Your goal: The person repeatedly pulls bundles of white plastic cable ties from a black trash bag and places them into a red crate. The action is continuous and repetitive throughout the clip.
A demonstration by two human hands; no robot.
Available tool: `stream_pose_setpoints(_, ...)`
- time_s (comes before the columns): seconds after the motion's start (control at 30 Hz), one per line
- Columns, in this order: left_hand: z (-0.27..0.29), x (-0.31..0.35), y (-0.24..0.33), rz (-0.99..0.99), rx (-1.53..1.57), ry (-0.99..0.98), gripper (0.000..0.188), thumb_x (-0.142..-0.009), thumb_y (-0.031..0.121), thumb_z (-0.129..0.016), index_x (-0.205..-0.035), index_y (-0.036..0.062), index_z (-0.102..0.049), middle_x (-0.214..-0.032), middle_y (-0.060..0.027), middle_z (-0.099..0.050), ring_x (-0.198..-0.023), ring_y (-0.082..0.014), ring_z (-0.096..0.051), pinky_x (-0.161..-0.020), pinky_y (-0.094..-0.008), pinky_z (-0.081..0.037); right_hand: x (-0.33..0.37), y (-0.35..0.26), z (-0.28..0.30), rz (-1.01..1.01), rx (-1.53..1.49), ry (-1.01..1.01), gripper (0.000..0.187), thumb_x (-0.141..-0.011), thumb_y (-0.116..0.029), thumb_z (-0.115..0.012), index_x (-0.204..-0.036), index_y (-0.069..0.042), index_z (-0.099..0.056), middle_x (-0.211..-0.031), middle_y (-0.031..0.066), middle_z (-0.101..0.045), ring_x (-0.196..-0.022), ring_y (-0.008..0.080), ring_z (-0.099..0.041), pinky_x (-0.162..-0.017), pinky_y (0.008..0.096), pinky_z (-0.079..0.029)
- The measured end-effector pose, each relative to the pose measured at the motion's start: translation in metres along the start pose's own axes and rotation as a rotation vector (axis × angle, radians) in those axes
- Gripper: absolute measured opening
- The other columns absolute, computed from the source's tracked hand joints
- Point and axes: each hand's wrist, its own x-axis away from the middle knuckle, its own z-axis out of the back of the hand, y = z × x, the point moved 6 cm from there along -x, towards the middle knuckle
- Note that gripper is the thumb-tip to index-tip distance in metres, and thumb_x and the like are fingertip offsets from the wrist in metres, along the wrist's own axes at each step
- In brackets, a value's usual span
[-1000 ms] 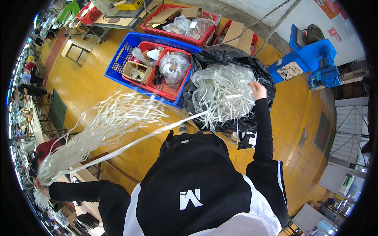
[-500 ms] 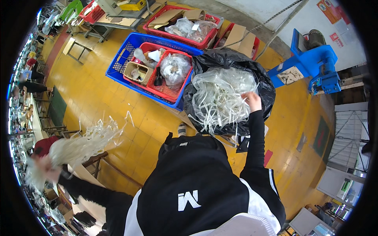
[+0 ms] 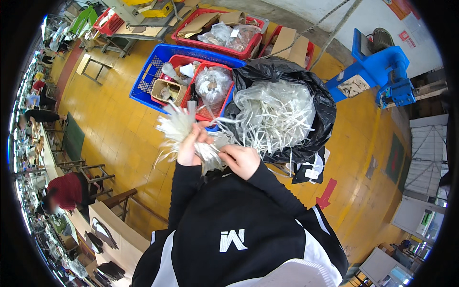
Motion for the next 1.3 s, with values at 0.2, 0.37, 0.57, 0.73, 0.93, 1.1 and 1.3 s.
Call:
stream_pose_setpoints(0.2, 0.041, 0.000, 0.064, -0.277, 0.068, 0.124, 0.025, -0.090, 0.035, -0.048, -0.092, 0.0097, -0.049, -0.060, 0.0065, -0.033, -0.056, -0.0073, -0.036, -0.070, -0.0264, -0.039, 0.028, 0.036, 0.000, 0.038, 0.096, -0.193, 0.010, -0.082, -0.015, -0.055, -0.079, -0.006, -0.058, -0.073, 0.0101, -0.055, -0.069, 0.0295, -0.056, -0.060, 0.0372, -0.045)
stream_pose_setpoints(0.37, 0.063, 0.010, 0.107, -0.458, 0.111, 0.112, 0.022, -0.091, 0.034, -0.046, -0.091, 0.0117, -0.048, -0.060, 0.0073, -0.031, -0.056, -0.0060, -0.035, -0.069, -0.0260, -0.039, 0.066, 0.074, -0.012, -0.103, 0.121, -0.477, 0.016, -0.083, -0.019, -0.053, -0.080, -0.005, -0.058, -0.075, 0.0130, -0.056, -0.075, 0.0310, -0.056, -0.065, 0.0387, -0.045)
stream_pose_setpoints(0.57, 0.063, 0.009, 0.133, -0.511, 0.156, 0.069, 0.017, -0.093, 0.027, -0.044, -0.095, 0.0099, -0.049, -0.060, 0.0062, -0.034, -0.053, -0.0073, -0.035, -0.064, -0.0247, -0.039, 0.095, 0.137, -0.010, -0.428, 0.333, -0.614, 0.023, -0.080, -0.030, -0.052, -0.083, -0.010, -0.064, -0.083, 0.0132, -0.062, -0.079, 0.0308, -0.060, -0.070, 0.0413, -0.047)
stream_pose_setpoints(0.73, 0.075, 0.020, 0.143, -0.570, 0.134, 0.316, 0.015, -0.092, 0.024, -0.045, -0.094, 0.0104, -0.049, -0.060, 0.0055, -0.033, -0.053, -0.0078, -0.036, -0.064, -0.0259, -0.040, 0.096, 0.166, -0.025, -0.583, 0.534, -0.721, 0.026, -0.079, -0.032, -0.051, -0.087, -0.013, -0.065, -0.087, 0.0128, -0.064, -0.084, 0.0316, -0.061, -0.075, 0.0419, -0.048)
stream_pose_setpoints(0.93, 0.093, 0.047, 0.180, -0.709, 0.231, 0.067, 0.022, -0.092, 0.025, -0.046, -0.105, 0.0084, -0.049, -0.062, 0.0045, -0.031, -0.054, -0.0069, -0.035, -0.064, -0.0235, -0.040, 0.087, 0.176, -0.037, -0.573, 0.592, -0.713, 0.029, -0.081, -0.032, -0.046, -0.091, -0.012, -0.064, -0.090, 0.0148, -0.063, -0.086, 0.0334, -0.060, -0.076, 0.0439, -0.047)
stream_pose_setpoints(1.1, 0.102, 0.065, 0.195, -0.773, 0.300, 0.151, 0.028, -0.092, 0.030, -0.046, -0.109, 0.0074, -0.047, -0.064, 0.0044, -0.031, -0.056, -0.0068, -0.034, -0.063, -0.0225, -0.039, 0.085, 0.190, -0.042, -0.516, 0.560, -0.763, 0.029, -0.081, -0.031, -0.046, -0.091, -0.011, -0.064, -0.092, 0.0144, -0.063, -0.088, 0.0318, -0.060, -0.077, 0.0422, -0.047)
stream_pose_setpoints(1.3, 0.123, 0.086, 0.209, -0.902, 0.223, 0.180, 0.018, -0.091, 0.026, -0.049, -0.098, 0.0093, -0.049, -0.065, 0.0039, -0.033, -0.054, -0.0074, -0.032, -0.054, -0.0216, -0.034, 0.076, 0.178, -0.041, -0.502, 0.626, -0.738, 0.030, -0.081, -0.031, -0.045, -0.089, -0.009, -0.063, -0.089, 0.0162, -0.062, -0.085, 0.0325, -0.060, -0.075, 0.0436, -0.047)
